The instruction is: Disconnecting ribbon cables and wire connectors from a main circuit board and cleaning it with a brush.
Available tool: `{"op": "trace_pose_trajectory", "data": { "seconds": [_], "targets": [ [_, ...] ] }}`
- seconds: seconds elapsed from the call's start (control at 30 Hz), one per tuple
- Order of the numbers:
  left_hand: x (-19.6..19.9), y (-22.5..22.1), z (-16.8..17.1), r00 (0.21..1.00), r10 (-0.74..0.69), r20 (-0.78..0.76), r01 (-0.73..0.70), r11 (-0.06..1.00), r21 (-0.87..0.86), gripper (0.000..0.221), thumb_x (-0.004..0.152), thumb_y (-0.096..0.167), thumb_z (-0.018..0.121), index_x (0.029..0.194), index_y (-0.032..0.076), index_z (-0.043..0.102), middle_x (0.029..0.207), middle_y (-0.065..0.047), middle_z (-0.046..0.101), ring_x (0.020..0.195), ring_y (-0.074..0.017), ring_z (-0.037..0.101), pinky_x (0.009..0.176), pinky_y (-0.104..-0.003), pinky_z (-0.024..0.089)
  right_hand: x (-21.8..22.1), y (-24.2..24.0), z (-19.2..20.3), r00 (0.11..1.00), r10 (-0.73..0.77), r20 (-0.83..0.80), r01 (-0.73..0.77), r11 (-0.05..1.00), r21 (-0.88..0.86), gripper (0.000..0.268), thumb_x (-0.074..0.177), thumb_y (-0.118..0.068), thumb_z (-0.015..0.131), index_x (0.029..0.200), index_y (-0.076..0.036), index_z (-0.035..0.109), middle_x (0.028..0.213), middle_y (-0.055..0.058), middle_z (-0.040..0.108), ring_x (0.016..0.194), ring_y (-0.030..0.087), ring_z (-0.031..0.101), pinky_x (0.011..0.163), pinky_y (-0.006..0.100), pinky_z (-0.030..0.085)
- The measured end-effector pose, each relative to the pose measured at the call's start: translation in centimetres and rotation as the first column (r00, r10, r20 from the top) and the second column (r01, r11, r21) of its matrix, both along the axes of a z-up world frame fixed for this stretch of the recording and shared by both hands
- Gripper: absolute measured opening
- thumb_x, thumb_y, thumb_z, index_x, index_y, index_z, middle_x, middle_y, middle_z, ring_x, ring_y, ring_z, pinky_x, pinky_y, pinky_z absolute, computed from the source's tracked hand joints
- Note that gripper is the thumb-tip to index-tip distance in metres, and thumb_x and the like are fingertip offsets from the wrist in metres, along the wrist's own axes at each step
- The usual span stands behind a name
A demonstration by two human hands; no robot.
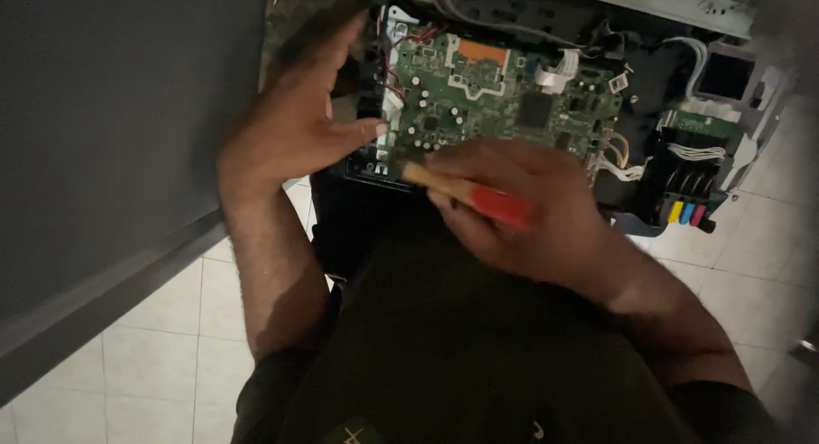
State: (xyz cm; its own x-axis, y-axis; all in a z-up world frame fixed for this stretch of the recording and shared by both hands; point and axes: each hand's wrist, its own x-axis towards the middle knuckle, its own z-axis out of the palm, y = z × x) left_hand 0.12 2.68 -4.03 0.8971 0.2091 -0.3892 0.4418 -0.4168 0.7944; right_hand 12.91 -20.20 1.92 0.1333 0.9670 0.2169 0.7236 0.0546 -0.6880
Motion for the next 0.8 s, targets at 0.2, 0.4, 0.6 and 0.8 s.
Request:
{"op": "trace_pose_trajectory", "data": {
  "seconds": [0.2, 0.4, 0.6, 0.8],
  "targets": [
    [-0.6, 0.0, -1.3, 0.998, -0.024, 0.057, 0.022, 0.999, 0.037, 0.099, 0.092, 0.032, 0.082, 0.162, 0.007, 0.018, 0.168, -0.021, 0.032, 0.151, -0.0364, 0.035, 0.116, -0.043, 0.031, 0.1, -0.4, 1.8, 0.98, -0.163, -0.116, 0.145, 0.978, -0.15, 0.018, 0.092, 0.0, 0.08, 0.107, 0.004, 0.071, 0.094, 0.013, 0.077, 0.079, 0.018, 0.076, 0.065, 0.025, 0.063],
    [-0.4, -0.6, -0.7, 0.997, -0.056, 0.053, 0.05, 0.994, 0.096, 0.096, 0.094, 0.033, 0.077, 0.163, 0.007, 0.016, 0.172, -0.016, 0.023, 0.126, -0.0298, 0.044, 0.106, -0.04, 0.032, -0.7, -0.1, -0.1, 0.997, -0.07, 0.032, 0.07, 0.997, -0.008, 0.014, 0.094, -0.004, 0.079, 0.105, 0.001, 0.072, 0.089, 0.012, 0.074, 0.073, 0.02, 0.072, 0.059, 0.028, 0.055],
    [-1.0, -0.7, -1.1, 0.99, -0.072, 0.12, 0.047, 0.979, 0.2, 0.099, 0.094, 0.03, 0.081, 0.161, -0.002, 0.015, 0.17, -0.022, 0.02, 0.157, -0.0375, 0.018, 0.124, -0.047, 0.02, 0.4, -3.5, 1.8, 0.957, -0.254, 0.139, 0.276, 0.946, -0.168, 0.018, 0.097, -0.004, 0.079, 0.11, 0.003, 0.069, 0.096, 0.016, 0.076, 0.076, 0.022, 0.074, 0.059, 0.029, 0.06],
    [-0.8, -3.5, 6.3, 0.997, 0.044, 0.064, -0.071, 0.847, 0.527, 0.103, 0.085, 0.03, 0.09, 0.158, -0.001, 0.025, 0.158, -0.029, 0.04, 0.124, -0.0513, 0.05, 0.088, -0.059, 0.047, 2.7, -3.7, 0.4, 0.943, -0.316, 0.106, 0.308, 0.948, 0.085, 0.018, 0.109, 0.009, 0.079, 0.121, 0.017, 0.068, 0.113, 0.029, 0.072, 0.096, 0.034, 0.073, 0.077, 0.039, 0.059]
  ]
}}
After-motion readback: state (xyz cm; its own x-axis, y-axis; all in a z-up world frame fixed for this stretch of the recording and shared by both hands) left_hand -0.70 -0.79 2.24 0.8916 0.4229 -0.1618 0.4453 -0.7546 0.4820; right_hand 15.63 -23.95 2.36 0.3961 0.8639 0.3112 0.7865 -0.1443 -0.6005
